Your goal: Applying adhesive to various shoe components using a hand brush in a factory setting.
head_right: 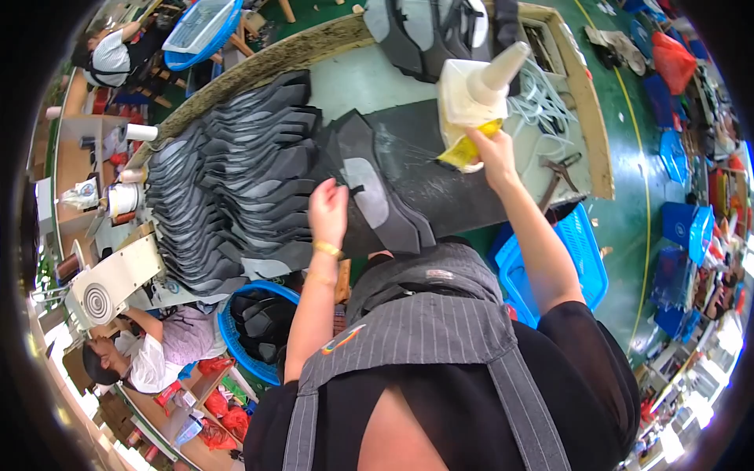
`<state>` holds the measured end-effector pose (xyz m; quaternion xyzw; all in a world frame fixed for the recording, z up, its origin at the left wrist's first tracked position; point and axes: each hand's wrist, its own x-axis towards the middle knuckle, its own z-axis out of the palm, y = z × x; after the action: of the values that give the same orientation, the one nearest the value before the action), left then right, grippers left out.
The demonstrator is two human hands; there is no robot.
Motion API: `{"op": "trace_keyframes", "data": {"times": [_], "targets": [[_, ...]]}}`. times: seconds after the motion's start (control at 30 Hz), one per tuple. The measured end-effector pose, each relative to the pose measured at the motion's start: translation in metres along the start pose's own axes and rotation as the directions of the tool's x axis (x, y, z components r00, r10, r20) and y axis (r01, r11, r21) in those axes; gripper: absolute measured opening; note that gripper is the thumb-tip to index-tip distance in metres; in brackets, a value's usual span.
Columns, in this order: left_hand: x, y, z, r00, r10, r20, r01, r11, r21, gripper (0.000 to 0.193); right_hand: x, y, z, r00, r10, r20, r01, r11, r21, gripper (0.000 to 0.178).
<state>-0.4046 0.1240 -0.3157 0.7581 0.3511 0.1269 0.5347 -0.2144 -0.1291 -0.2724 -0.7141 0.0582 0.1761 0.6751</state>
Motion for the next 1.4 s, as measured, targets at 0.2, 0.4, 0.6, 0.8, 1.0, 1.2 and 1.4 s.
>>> {"op": "trace_keyframes", "data": {"times": [0.2, 0.4, 0.6, 0.8, 1.0, 1.2, 1.4], "targets": [[0.037, -0.010, 0.045, 0.998, 0.062, -0.007, -0.053, 0.905, 0.422, 0.043, 0.043, 0.051, 0.130, 0.922, -0.321, 0.219, 0.329, 0.944, -0.003, 0.021], [0.047, 0.002, 0.033, 0.958, -0.263, 0.118, 0.244, 0.958, 0.152, 0.045, 0.066, 0.026, 0.141, 0.938, -0.292, 0.186, 0.339, 0.885, -0.318, 0.024], [0.064, -0.019, 0.045, 0.938, -0.309, 0.157, 0.297, 0.950, 0.098, 0.057, 0.018, 0.033, 0.105, 0.858, 0.243, 0.453, -0.041, 0.910, -0.411, 0.025], [0.064, -0.037, 0.041, 0.882, -0.292, 0.370, 0.399, 0.880, -0.258, 0.031, -0.039, 0.075, 0.077, 0.834, -0.021, 0.552, 0.201, 0.942, -0.268, 0.015], [0.039, -0.002, 0.043, 0.955, -0.144, 0.259, 0.254, 0.849, -0.463, 0.024, -0.064, 0.053, 0.065, 0.753, -0.323, 0.574, 0.492, 0.855, -0.165, 0.013], [0.046, -0.038, 0.039, 0.931, -0.249, 0.267, 0.363, 0.713, -0.600, 0.016, -0.096, 0.081, 0.013, 0.797, -0.084, 0.598, 0.299, 0.915, -0.270, 0.010], [0.067, -0.028, 0.032, 0.684, -0.407, 0.606, 0.727, 0.460, -0.511, 0.065, -0.012, 0.025, 0.125, 0.821, -0.042, 0.569, 0.351, 0.823, -0.446, 0.024]]}}
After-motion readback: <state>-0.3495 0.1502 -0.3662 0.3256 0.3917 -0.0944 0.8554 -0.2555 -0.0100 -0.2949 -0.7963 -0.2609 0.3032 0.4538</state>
